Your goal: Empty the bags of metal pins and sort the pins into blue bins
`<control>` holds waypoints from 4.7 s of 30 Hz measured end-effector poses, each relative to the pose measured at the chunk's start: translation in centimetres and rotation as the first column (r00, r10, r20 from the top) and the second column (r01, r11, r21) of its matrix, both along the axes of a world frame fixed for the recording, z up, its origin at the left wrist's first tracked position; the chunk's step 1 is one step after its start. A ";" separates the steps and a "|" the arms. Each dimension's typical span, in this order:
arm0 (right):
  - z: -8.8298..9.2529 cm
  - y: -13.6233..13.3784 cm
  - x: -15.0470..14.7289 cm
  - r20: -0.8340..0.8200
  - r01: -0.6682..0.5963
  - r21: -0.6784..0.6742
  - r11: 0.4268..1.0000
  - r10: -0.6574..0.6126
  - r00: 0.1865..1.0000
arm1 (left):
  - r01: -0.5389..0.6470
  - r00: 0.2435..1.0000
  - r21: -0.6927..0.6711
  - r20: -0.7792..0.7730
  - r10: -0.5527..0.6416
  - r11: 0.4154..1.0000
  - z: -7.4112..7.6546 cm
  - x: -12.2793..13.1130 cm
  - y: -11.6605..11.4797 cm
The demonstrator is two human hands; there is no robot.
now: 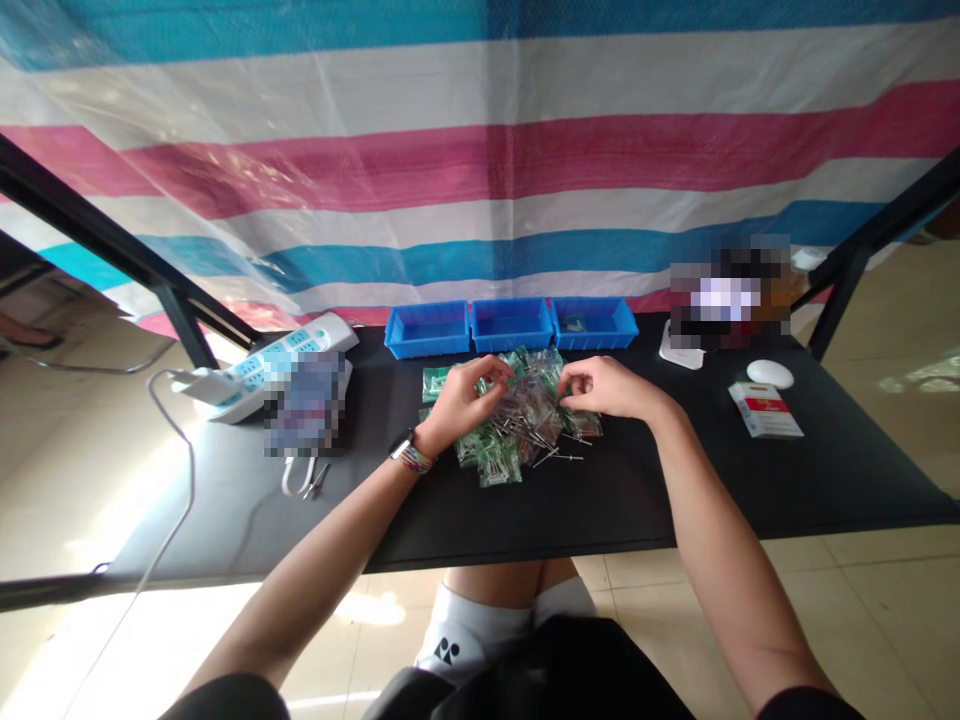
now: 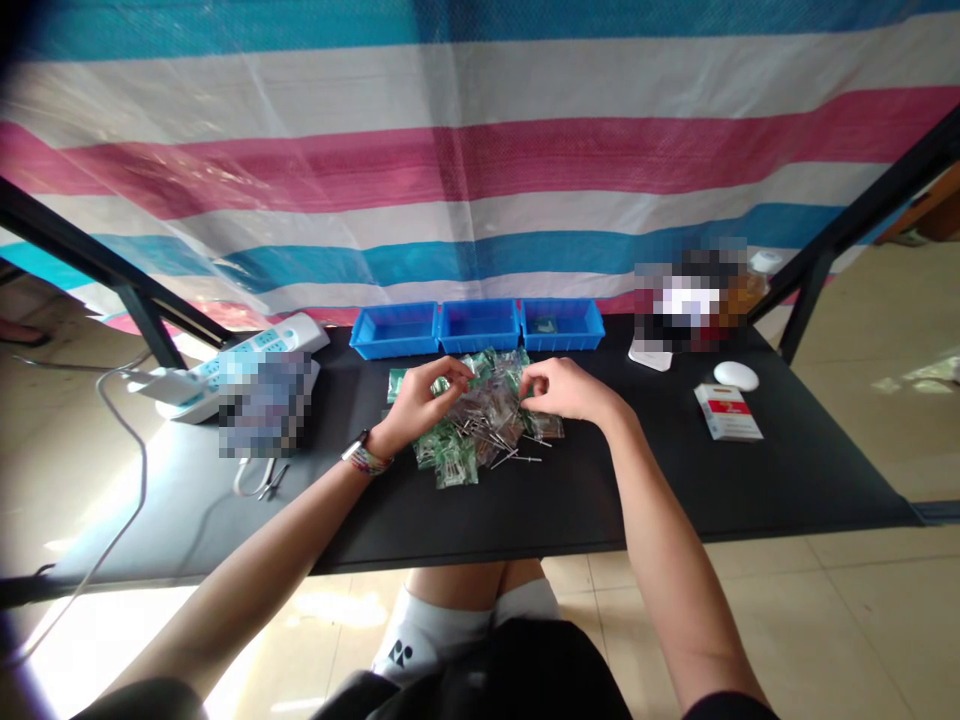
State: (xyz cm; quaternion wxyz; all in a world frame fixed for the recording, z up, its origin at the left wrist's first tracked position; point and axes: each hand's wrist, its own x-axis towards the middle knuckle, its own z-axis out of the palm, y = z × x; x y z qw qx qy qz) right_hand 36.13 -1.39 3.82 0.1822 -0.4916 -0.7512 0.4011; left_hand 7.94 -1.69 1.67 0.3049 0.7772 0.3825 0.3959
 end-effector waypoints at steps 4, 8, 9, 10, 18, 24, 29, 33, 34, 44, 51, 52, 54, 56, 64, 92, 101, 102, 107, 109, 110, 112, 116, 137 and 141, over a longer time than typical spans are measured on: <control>-0.2 -0.2 -0.3 0.005 -0.040 0.020 0.999 0.040 0.999 | 0.062 0.989 0.095 -0.139 -0.048 0.994 -0.1 0.1 0.1; -0.5 -0.3 -1.1 0.042 -0.123 0.079 0.989 0.120 0.992 | 0.116 0.976 0.140 -0.201 -0.087 0.983 -0.1 0.2 -0.1; -0.6 -0.3 -1.3 0.051 -0.143 0.105 0.984 0.138 0.989 | 0.120 0.975 0.144 -0.202 -0.089 0.982 -0.1 0.2 -0.1; -0.6 -0.3 -1.4 0.058 -0.160 0.131 0.978 0.154 0.986 | 0.121 0.975 0.147 -0.202 -0.090 0.982 0.0 0.3 -0.1; 0.4 -0.5 -2.4 -0.287 -0.070 0.023 0.997 0.073 0.955 | 0.176 0.982 0.034 -0.070 -0.173 0.984 0.7 0.1 -0.3; -0.8 -0.4 -4.3 -0.609 0.121 -0.177 0.977 -0.205 0.766 | 0.096 0.991 -0.057 0.095 -0.090 0.994 0.5 0.7 -0.5; -1.3 -0.7 -5.3 -0.617 0.101 -0.235 0.967 -0.229 0.753 | 0.074 0.962 -0.176 0.271 -0.024 0.982 -0.6 0.8 0.0; -1.3 -0.9 -5.7 -0.603 0.074 -0.244 0.967 -0.211 0.770 | 0.089 0.941 -0.234 0.338 -0.005 0.968 -1.1 0.7 0.4; -1.3 -1.0 -5.8 -0.609 0.070 -0.245 0.967 -0.209 0.765 | 0.092 0.937 -0.244 0.349 -0.001 0.965 -1.1 0.7 0.4; -1.3 -1.2 -6.1 -0.630 0.200 -0.105 0.974 -0.221 0.744 | 0.039 0.966 -0.280 0.257 0.036 0.959 0.2 0.7 -0.4; -1.6 -1.7 -6.1 -0.471 0.252 0.389 0.886 -0.044 0.881 | 0.056 0.961 -0.313 0.273 0.033 0.948 0.1 0.4 0.1; -1.7 -1.7 -6.2 -0.465 0.245 0.422 0.873 -0.023 0.885 | 0.065 0.958 -0.330 0.284 0.033 0.942 0.1 0.4 0.2; -1.8 -1.8 -6.3 -0.456 0.240 0.467 0.851 -0.001 0.890 | 0.089 0.950 -0.365 0.309 0.031 0.927 0.1 0.4 0.2; -1.9 -1.9 -6.3 -0.449 0.239 0.486 0.841 0.006 0.894 | 0.118 0.938 -0.384 0.346 0.024 0.916 0.1 0.4 0.3; -1.5 -2.1 -6.1 -0.461 0.319 0.505 0.802 -0.062 0.885 | 0.046 0.879 -0.380 0.454 0.144 0.924 -0.3 -0.1 1.4; -2.0 -0.1 -2.1 0.056 -0.008 0.444 0.896 -0.019 0.998 | -0.315 0.531 -0.388 0.685 0.500 0.866 -0.7 -5.6 5.5; -2.2 -0.3 -2.6 0.166 -0.116 0.530 0.840 0.032 0.986 | -0.353 0.496 -0.351 0.716 0.491 0.867 -1.1 -5.9 6.0; -2.2 -0.3 -2.7 0.147 -0.111 0.537 0.836 0.037 0.988 | -0.358 0.499 -0.340 0.718 0.485 0.870 -1.2 -6.0 6.0; -1.9 -0.2 -2.9 -0.121 0.073 0.494 0.866 -0.015 0.993 | -0.403 0.556 -0.254 0.695 0.456 0.879 -1.3 -5.5 5.7; -1.9 -0.1 -2.9 -0.289 0.208 0.379 0.902 -0.099 0.952 | -0.398 0.634 -0.181 0.655 0.412 0.899 -1.0 -4.9 5.0; -1.9 0.0 -2.9 -0.367 0.258 0.305 0.917 -0.137 0.920 | -0.374 0.686 -0.142 0.623 0.376 0.916 -0.8 -4.6 4.6; -1.8 0.2 -3.0 -0.491 0.294 0.163 0.942 -0.181 0.852 | -0.281 0.799 -0.091 0.530 0.285 0.955 -0.2 -3.7 3.6; -1.7 0.0 -3.7 -0.596 0.229 -0.007 0.973 -0.188 0.780 | -0.084 0.942 -0.105 0.316 0.113 0.991 1.2 -1.5 1.2; -2.6 -0.9 -6.2 -0.583 0.212 0.018 0.977 -0.162 0.796 | -0.008 0.909 -0.274 0.400 0.121 0.962 -0.8 1.1 -0.2; -2.2 -1.6 -6.4 -0.462 0.312 0.365 0.877 -0.120 0.879 | -0.058 0.964 -0.237 0.241 0.117 0.970 -0.4 0.9 -0.7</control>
